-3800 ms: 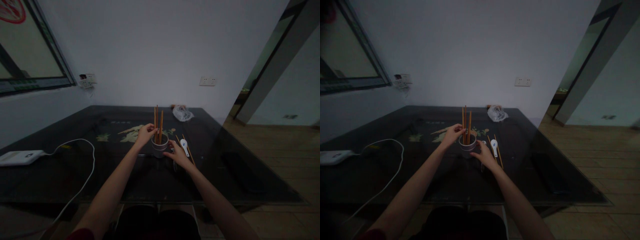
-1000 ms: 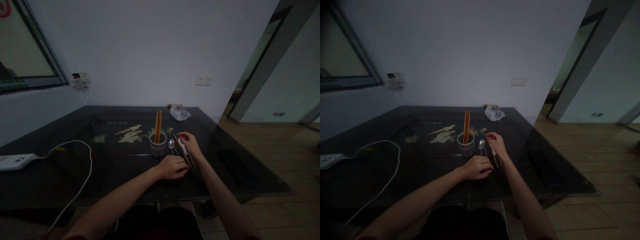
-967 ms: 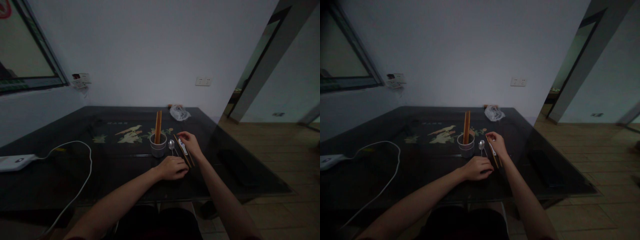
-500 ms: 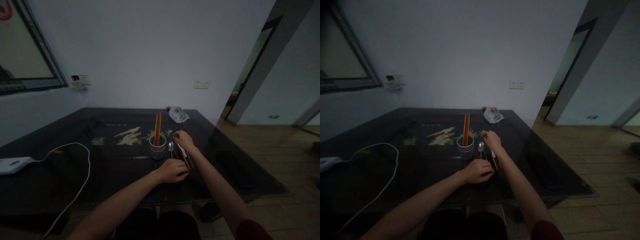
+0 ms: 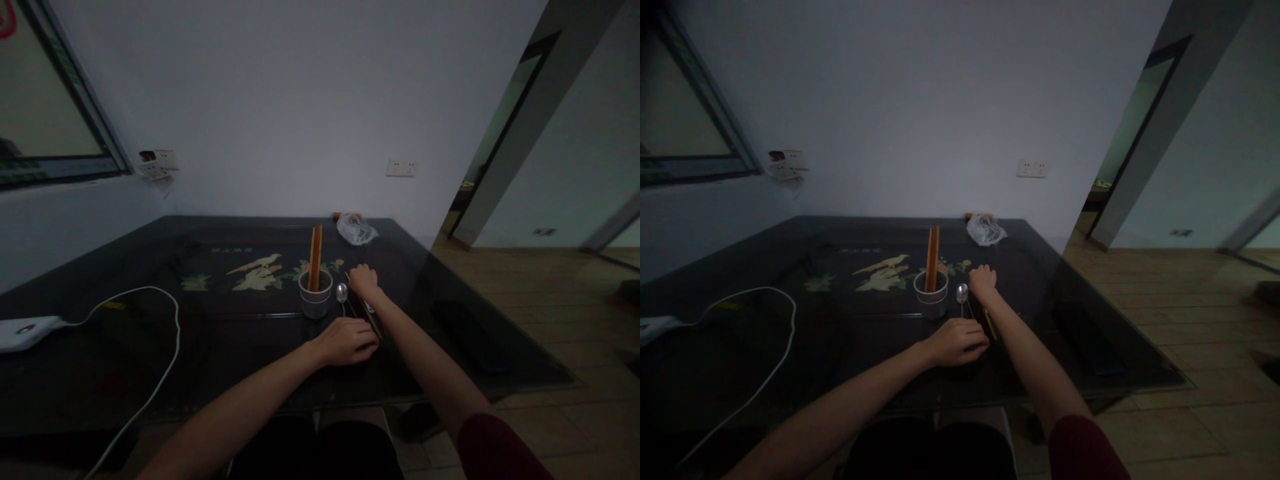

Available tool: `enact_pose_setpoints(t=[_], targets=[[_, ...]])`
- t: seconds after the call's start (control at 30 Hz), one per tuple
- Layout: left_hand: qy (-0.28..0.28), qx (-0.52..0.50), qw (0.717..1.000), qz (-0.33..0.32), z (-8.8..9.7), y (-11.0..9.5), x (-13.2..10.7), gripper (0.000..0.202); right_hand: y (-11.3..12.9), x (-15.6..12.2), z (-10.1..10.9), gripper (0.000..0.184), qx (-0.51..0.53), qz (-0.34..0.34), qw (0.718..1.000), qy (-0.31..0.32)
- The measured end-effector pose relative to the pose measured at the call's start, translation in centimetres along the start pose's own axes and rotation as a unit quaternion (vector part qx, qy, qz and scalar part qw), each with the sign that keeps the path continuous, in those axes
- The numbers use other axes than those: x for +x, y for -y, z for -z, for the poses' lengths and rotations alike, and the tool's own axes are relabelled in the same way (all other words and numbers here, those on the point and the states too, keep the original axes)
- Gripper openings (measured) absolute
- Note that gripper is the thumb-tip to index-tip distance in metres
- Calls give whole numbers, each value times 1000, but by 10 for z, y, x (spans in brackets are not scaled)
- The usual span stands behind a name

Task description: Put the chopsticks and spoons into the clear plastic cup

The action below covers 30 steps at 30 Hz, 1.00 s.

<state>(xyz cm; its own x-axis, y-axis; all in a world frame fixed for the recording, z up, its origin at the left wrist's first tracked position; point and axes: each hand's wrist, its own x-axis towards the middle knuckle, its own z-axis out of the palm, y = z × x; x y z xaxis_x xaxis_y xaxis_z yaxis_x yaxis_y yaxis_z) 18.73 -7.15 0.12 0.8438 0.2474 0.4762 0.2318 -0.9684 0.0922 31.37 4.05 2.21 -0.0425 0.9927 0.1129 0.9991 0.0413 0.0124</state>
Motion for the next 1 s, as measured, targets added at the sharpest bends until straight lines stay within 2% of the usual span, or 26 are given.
enact_pose_setpoints(t=[0.23, 0.5, 0.77, 0.9, 1.0], targets=[[2, 2, 1000, -6, 0, 0, 1, 21, 4, 0, -6, 38, -16, 14, 1000, -11], [11, 5, 1000, 0, -1, 0, 0, 23, 5, 0, -11, 28, -1, 13, 1000, -14], [14, 1, 1000, 3, -2, 0, 0, 21, -13, 6, 15, 25, 65, -5, 998, -2], [5, 8, 1000, 0, -2, 0, 1, 21, -34, 15, 31, 21, 181, -16, 983, -40], [13, 8, 1000, 1, -1, 0, 1, 20, -53, 21, 40, 22, 208, -34, 975, -65]])
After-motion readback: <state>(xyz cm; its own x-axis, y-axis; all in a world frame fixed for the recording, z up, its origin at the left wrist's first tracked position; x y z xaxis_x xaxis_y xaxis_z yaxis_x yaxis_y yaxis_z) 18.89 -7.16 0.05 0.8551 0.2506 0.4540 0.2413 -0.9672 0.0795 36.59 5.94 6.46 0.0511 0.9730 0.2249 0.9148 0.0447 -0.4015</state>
